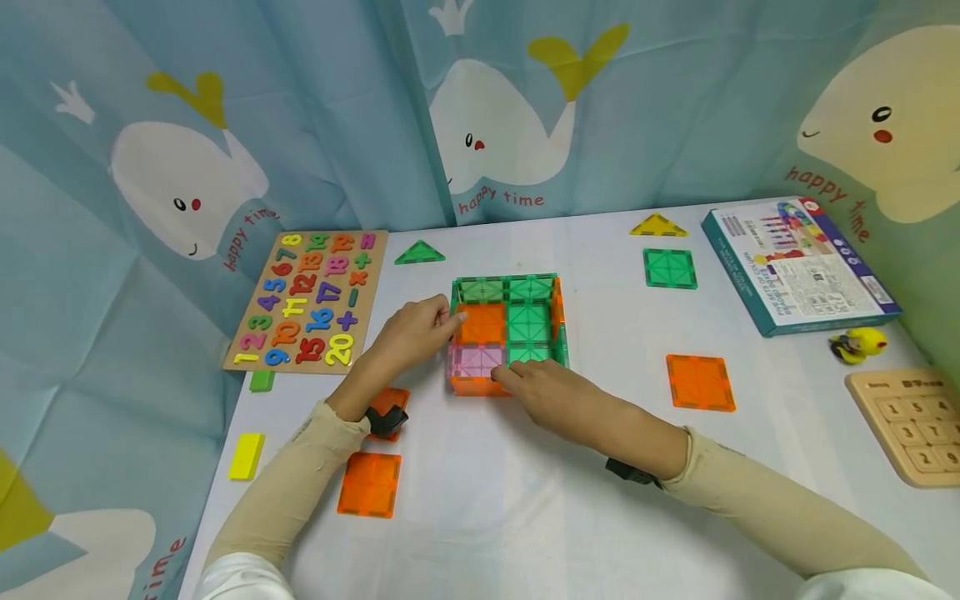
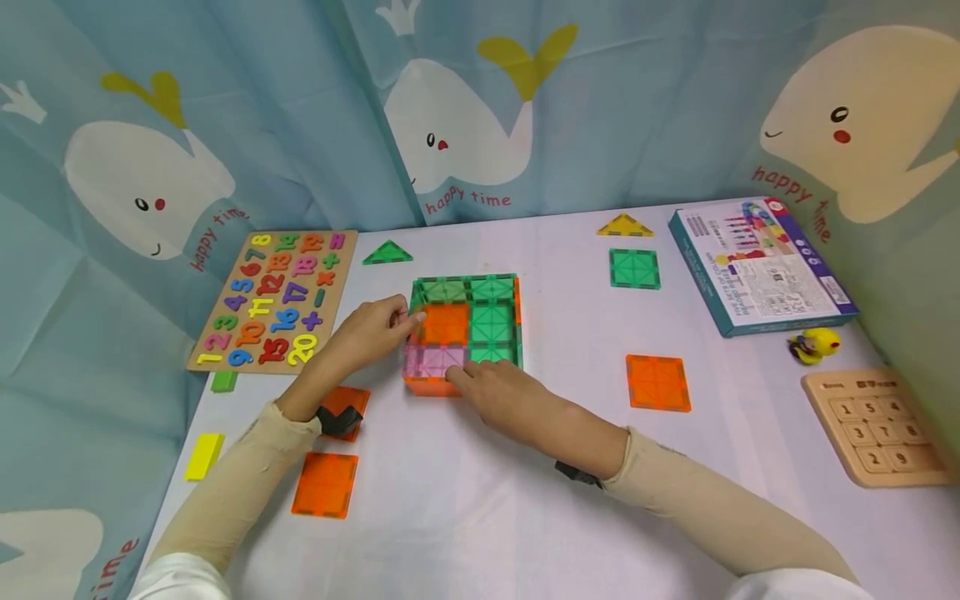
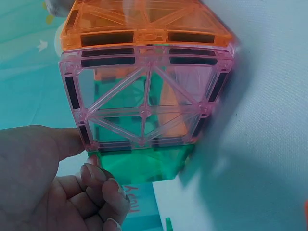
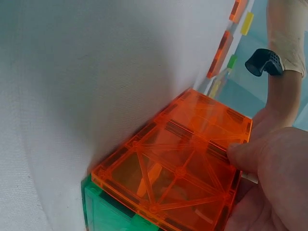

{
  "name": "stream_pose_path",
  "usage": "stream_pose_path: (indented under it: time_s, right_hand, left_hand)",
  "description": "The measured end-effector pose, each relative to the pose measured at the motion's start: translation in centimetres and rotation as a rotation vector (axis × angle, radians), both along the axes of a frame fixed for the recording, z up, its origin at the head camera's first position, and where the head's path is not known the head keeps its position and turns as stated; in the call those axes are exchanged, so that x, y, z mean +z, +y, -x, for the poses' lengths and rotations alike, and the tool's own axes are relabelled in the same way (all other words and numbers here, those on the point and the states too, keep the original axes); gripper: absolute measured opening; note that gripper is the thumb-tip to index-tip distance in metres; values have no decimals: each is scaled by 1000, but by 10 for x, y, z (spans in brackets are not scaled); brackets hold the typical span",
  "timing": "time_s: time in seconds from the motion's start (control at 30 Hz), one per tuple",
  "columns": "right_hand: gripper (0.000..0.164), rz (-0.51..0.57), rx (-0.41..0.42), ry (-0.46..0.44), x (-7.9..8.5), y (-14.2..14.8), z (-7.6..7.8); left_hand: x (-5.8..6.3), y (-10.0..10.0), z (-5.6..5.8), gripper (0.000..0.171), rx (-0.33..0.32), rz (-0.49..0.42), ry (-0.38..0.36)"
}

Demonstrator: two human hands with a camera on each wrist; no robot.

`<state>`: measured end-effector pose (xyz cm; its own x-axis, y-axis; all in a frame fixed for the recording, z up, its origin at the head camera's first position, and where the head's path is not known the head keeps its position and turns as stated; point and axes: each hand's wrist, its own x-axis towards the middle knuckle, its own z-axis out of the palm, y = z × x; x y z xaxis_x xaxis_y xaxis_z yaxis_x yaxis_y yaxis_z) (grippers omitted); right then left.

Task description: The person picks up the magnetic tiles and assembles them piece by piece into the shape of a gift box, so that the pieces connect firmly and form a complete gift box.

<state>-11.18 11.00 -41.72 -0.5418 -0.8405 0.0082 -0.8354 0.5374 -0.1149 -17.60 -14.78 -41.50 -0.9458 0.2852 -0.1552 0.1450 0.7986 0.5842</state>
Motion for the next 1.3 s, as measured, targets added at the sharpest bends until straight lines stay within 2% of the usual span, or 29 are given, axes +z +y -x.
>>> stream_pose_path:
  time_s: [0.2, 0.37, 0.6, 0.73, 0.87, 1.03, 1.2, 1.3]
  right_hand:
    - [29, 9, 7, 10, 6, 2, 3]
    - [35, 86, -23, -14, 14, 10, 10]
    - [41, 236, -52, -15, 27, 34, 16]
    - [41, 281, -104, -40, 38, 54, 16]
    - [48, 269, -207, -75, 48, 79, 14]
    - [60, 225, -344, -135, 51, 118, 12]
    - [75, 121, -516, -322, 42, 161, 13]
    - [83, 83, -592, -439, 30, 186, 14]
  left_hand:
    - [3, -2, -1, 38, 6, 9, 1]
    - [9, -9, -2, 36, 22, 6, -1]
    - [11, -30, -6, 32, 33, 51, -2]
    - [7, -49, -12, 31, 2, 67, -15]
    - [4, -68, -26, 36, -12, 90, -72]
    - [-1, -86, -52, 51, -25, 152, -145]
    - [-6, -97, -81, 66, -59, 199, -139]
    - [-8, -98, -94, 71, -67, 198, -140]
